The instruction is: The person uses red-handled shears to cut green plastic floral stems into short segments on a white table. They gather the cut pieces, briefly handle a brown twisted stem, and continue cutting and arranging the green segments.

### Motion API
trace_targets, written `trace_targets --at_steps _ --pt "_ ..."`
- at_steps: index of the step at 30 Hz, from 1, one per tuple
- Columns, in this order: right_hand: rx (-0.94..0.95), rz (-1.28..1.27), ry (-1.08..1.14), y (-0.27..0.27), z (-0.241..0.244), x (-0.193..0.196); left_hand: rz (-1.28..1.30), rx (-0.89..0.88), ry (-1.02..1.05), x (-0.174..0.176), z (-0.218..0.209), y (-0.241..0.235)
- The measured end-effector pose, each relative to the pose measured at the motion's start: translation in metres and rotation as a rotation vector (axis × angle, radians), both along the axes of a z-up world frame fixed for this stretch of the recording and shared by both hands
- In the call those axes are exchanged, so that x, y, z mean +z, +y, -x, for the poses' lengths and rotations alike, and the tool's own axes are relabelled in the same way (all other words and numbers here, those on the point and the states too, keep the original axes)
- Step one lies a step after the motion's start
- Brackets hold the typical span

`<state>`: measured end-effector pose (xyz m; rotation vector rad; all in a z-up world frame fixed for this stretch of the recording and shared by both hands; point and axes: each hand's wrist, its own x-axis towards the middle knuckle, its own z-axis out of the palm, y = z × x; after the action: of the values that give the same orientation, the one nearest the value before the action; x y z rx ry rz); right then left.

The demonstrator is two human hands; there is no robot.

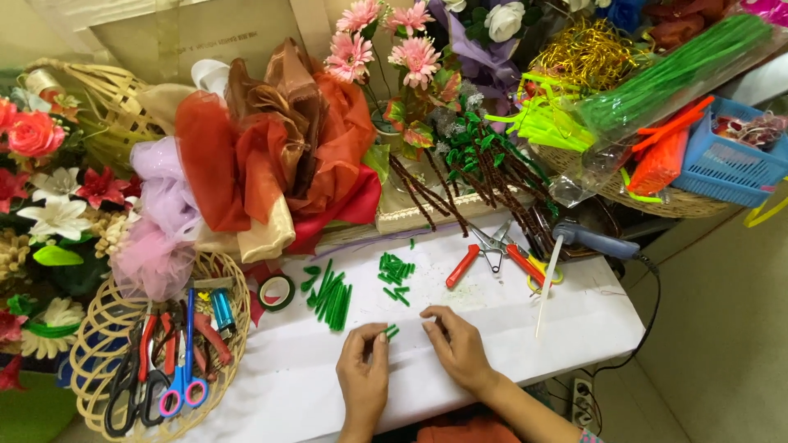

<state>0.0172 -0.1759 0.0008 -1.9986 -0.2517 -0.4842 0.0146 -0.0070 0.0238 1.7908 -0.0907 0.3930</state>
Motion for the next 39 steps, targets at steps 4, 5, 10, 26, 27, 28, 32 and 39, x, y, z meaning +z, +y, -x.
trace_targets --at_steps 4,5,10,26,27,28,32,39 --pt "-0.002 -0.081 0.115 0.001 -0.003 0.000 0.103 0.023 0.096 -0.008 -0.013 0.001" --pt "0.007 -0.062 0.086 0.001 -0.003 0.001 0.176 0.059 0.154 -0.016 -0.017 0.001" --pt "0.010 0.172 -0.118 0.007 -0.003 0.009 0.305 0.085 0.260 -0.016 -0.015 0.006" --pt "0.019 0.527 -0.160 0.018 -0.063 0.018 0.236 0.049 0.200 -0.028 -0.021 0.006" --pt "0.017 0.528 -0.159 0.013 -0.068 0.018 0.237 0.047 0.201 -0.027 -0.021 0.006" --pt "-0.035 0.542 -0.114 0.009 -0.073 0.018 0.232 0.051 0.208 -0.025 -0.020 0.006" --pt "-0.156 0.695 -0.004 -0.006 -0.097 0.017 0.200 0.036 0.193 -0.023 -0.021 0.007" --pt "-0.143 0.874 0.268 -0.007 -0.116 0.036 0.213 0.045 0.206 -0.021 -0.021 0.006"
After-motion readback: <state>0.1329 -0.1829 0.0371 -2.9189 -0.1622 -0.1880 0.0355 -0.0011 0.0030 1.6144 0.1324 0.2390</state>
